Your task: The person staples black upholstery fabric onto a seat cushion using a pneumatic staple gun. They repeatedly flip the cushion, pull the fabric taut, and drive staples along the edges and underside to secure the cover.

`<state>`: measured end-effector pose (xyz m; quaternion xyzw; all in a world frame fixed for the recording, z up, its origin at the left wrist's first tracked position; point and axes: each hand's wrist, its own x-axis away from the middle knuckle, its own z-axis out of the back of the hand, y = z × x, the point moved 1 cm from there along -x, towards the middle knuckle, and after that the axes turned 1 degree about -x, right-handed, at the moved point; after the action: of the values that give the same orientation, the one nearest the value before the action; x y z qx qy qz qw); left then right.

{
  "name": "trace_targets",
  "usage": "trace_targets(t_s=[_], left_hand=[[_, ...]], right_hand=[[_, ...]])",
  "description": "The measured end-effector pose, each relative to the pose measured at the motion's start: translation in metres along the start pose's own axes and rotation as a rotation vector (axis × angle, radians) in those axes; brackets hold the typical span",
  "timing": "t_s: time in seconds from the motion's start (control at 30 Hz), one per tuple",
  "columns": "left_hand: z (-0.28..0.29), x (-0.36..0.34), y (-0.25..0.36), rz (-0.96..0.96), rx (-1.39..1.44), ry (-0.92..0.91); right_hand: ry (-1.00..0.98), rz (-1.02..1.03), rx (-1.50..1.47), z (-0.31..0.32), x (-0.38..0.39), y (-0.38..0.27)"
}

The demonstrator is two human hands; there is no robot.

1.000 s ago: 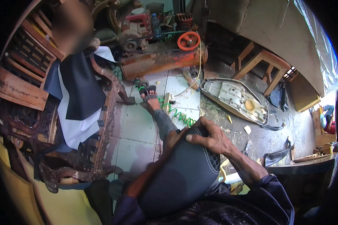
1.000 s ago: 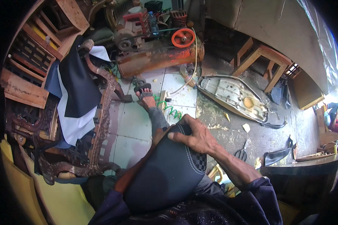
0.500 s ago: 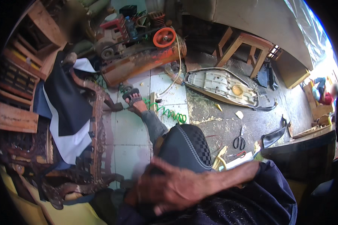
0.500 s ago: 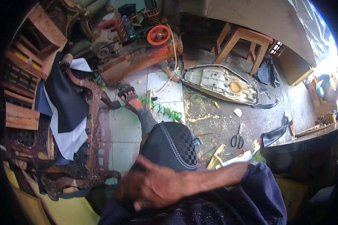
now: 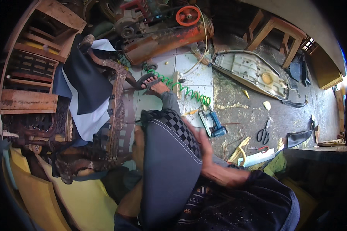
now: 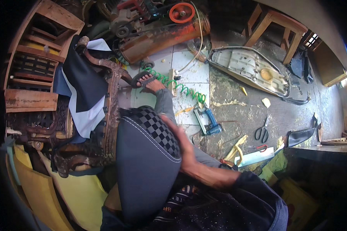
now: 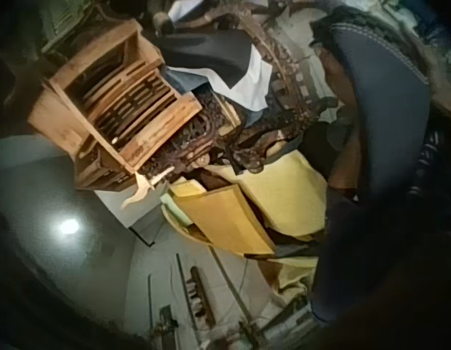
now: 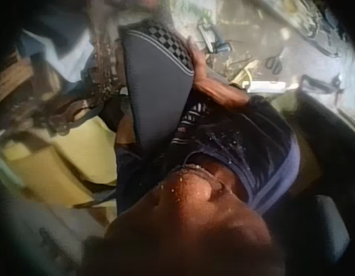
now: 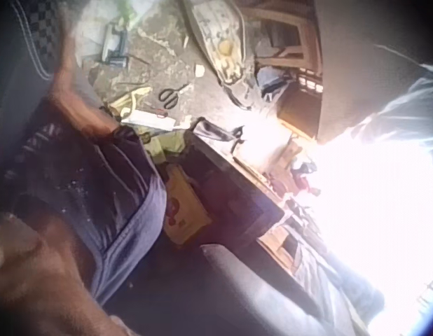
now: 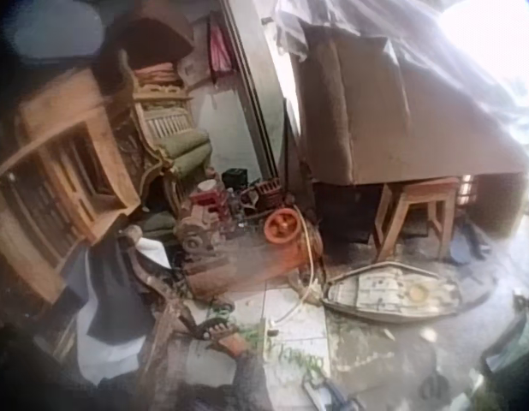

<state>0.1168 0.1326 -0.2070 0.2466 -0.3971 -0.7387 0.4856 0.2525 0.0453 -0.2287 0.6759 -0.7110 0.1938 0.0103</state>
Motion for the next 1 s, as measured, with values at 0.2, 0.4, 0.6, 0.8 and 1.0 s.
trace_targets(t_s=[0.2, 0.4, 0.6, 0.8, 1.0], left_hand=[[-0.070, -0.002, 0.040, -0.236, -0.106, 0.243], [-0.108, 0.028, 0.039, -0.580, -0.273, 0.335], [-0.119, 0.038, 0.006, -0.393, -0.233, 0.315], [-0.121, 0.031, -0.008, -0.347, -0.175, 0.379], [-0.124, 0.035, -0.011, -0.360, -0.121, 0.380]], right_hand=[[-0.107, 0.367, 1.334, 0.110, -0.051, -0.023], [-0.096, 0.009, 2.400, 0.308, -0.083, -0.109], [-1.152, 0.239, 2.920, 0.367, -0.151, -0.113], [-1.204, -0.381, 2.782, 0.326, -0.163, -0.104], [-0.538, -0.833, 2.539, 0.233, -0.066, -0.191]])
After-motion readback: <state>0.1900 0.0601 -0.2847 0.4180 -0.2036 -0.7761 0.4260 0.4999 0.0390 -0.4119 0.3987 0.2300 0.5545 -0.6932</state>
